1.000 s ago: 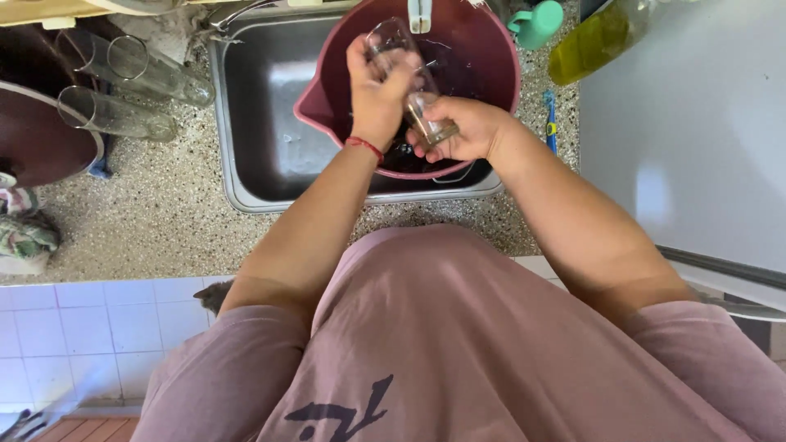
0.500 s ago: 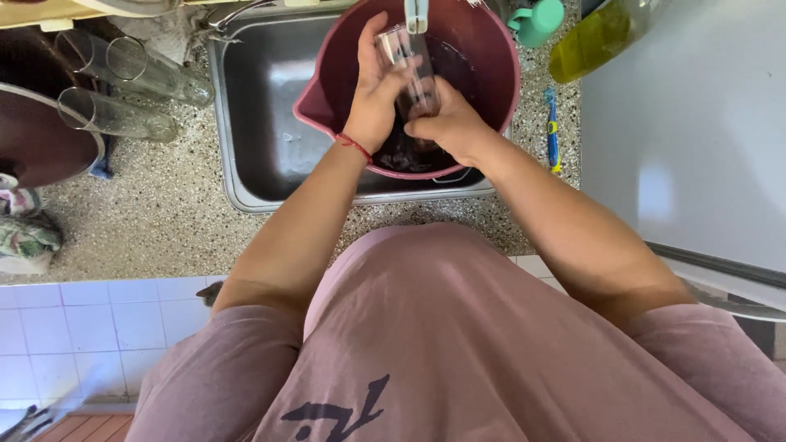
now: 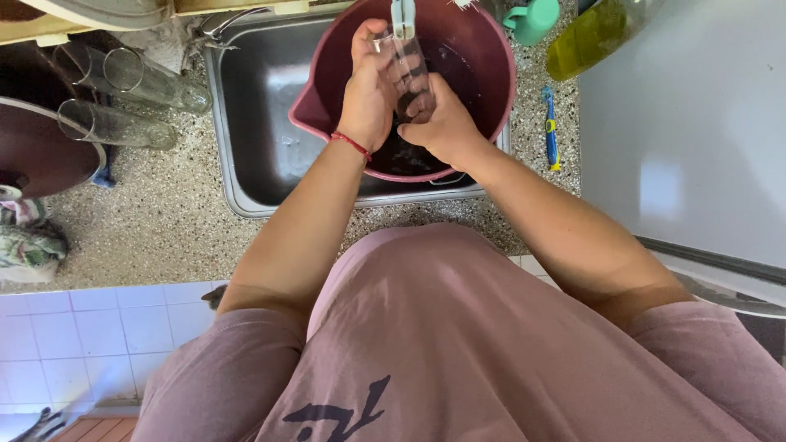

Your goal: Washing several tall glass cups in a pink bucket filled with soapy water inside a sink.

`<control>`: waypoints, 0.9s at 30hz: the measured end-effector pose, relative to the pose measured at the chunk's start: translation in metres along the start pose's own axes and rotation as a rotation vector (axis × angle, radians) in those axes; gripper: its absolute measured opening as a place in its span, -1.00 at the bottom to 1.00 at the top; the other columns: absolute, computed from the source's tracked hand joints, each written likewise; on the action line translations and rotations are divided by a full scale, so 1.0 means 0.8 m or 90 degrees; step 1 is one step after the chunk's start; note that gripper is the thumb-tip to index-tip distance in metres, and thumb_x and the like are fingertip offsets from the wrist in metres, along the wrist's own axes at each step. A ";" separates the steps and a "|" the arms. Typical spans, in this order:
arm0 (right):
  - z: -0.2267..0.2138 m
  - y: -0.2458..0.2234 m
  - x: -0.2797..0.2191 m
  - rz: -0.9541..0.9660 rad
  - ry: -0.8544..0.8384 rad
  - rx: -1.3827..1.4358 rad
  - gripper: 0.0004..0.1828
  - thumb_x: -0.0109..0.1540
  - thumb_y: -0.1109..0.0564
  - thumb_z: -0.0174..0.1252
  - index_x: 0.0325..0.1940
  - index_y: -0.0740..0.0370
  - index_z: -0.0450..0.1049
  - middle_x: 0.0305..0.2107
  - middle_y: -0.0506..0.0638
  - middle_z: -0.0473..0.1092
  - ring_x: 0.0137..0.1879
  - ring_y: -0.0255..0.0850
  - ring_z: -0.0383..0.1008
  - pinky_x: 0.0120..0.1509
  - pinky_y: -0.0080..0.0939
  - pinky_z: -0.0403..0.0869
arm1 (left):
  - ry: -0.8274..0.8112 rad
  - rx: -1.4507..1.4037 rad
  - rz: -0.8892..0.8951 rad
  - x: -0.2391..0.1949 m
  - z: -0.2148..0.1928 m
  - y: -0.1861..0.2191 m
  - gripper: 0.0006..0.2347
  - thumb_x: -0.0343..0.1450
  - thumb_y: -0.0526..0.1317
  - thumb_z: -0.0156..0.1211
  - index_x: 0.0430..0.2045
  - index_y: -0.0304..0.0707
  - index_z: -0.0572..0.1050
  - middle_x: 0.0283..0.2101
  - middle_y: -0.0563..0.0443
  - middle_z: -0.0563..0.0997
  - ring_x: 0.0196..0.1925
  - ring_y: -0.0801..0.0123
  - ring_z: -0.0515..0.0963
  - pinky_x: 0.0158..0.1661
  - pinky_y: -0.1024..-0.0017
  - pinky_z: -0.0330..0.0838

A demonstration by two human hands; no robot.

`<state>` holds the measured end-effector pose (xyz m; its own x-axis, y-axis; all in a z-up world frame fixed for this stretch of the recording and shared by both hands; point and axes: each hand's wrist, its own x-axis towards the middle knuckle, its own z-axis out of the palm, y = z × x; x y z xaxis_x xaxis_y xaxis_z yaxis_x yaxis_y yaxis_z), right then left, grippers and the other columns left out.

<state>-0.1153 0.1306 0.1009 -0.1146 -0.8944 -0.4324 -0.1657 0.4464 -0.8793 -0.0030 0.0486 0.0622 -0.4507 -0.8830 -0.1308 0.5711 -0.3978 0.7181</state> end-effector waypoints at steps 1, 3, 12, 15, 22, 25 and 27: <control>0.000 0.001 0.001 0.001 -0.001 0.001 -0.54 0.10 0.26 0.28 -0.03 0.00 0.25 -0.37 -0.20 0.25 -0.33 -0.43 0.27 -0.16 -0.39 0.38 | 0.001 0.001 -0.001 -0.001 -0.002 0.001 -0.80 0.41 -0.27 -0.02 -0.12 0.03 0.26 -0.17 -0.06 0.42 -0.21 0.23 0.48 -0.31 0.33 0.41; 0.000 0.004 0.003 -0.012 -0.001 0.007 -0.51 0.07 0.27 0.29 -0.05 0.00 0.22 -0.34 -0.16 0.23 -0.36 -0.42 0.23 -0.18 -0.41 0.36 | -0.079 0.011 0.018 -0.002 -0.006 0.004 -0.58 0.19 -0.44 -0.23 -0.09 0.03 0.23 -0.11 -0.11 0.37 -0.10 0.18 0.41 -0.21 0.32 0.38; -0.004 0.010 0.015 0.062 -0.022 -0.067 -0.52 -0.01 0.20 0.24 -0.05 -0.02 0.30 -0.35 -0.17 0.27 -0.21 -0.37 0.30 -0.10 -0.35 0.32 | 0.101 0.226 -0.090 0.018 -0.029 0.011 -0.72 0.21 -0.43 -0.09 -0.31 -0.01 0.39 -0.37 0.22 0.45 -0.37 0.56 0.40 -0.31 0.52 0.39; -0.010 -0.009 0.020 0.164 -0.159 -0.298 -0.41 0.01 0.28 0.25 0.11 0.07 0.29 -0.05 0.03 0.43 -0.06 -0.12 0.48 -0.02 -0.15 0.39 | 0.044 0.901 -0.195 0.010 -0.039 0.054 -0.63 0.20 -0.14 0.04 -0.09 0.04 0.44 0.08 0.00 0.40 -0.02 0.29 0.53 -0.03 0.41 0.38; -0.011 0.035 0.077 0.153 -0.412 -0.710 -0.32 0.01 0.20 0.29 0.21 -0.06 0.31 0.03 0.03 0.39 0.04 -0.02 0.40 0.03 -0.07 0.35 | -0.447 1.279 -0.459 0.012 -0.030 0.032 -0.56 0.24 -0.09 0.10 0.05 -0.01 0.50 0.13 0.00 0.52 0.07 0.12 0.51 0.02 0.29 0.38; -0.012 0.037 0.091 0.183 -0.437 -0.789 -0.26 0.02 0.21 0.31 0.26 -0.10 0.29 0.18 0.03 0.29 0.13 0.02 0.38 0.06 0.01 0.39 | -0.597 1.352 -0.488 0.024 -0.031 0.001 -0.56 0.25 0.00 0.24 0.02 -0.01 0.53 0.03 0.00 0.60 0.00 0.12 0.57 -0.03 0.24 0.44; -0.011 0.029 0.087 0.203 -0.440 -0.802 -0.21 0.06 0.27 0.29 0.35 -0.08 0.25 0.21 0.06 0.28 0.18 0.03 0.36 0.09 0.00 0.41 | -0.581 1.376 -0.560 0.016 -0.012 -0.007 -0.55 0.28 -0.05 0.31 0.01 -0.26 0.54 -0.03 -0.07 0.64 -0.08 0.17 0.63 -0.10 0.27 0.51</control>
<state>-0.1360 0.0789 0.0518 0.1111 -0.4297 -0.8961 -0.9902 0.0288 -0.1365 -0.0053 0.0367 0.0497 -0.4585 -0.2489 -0.8531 -0.6708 0.7266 0.1485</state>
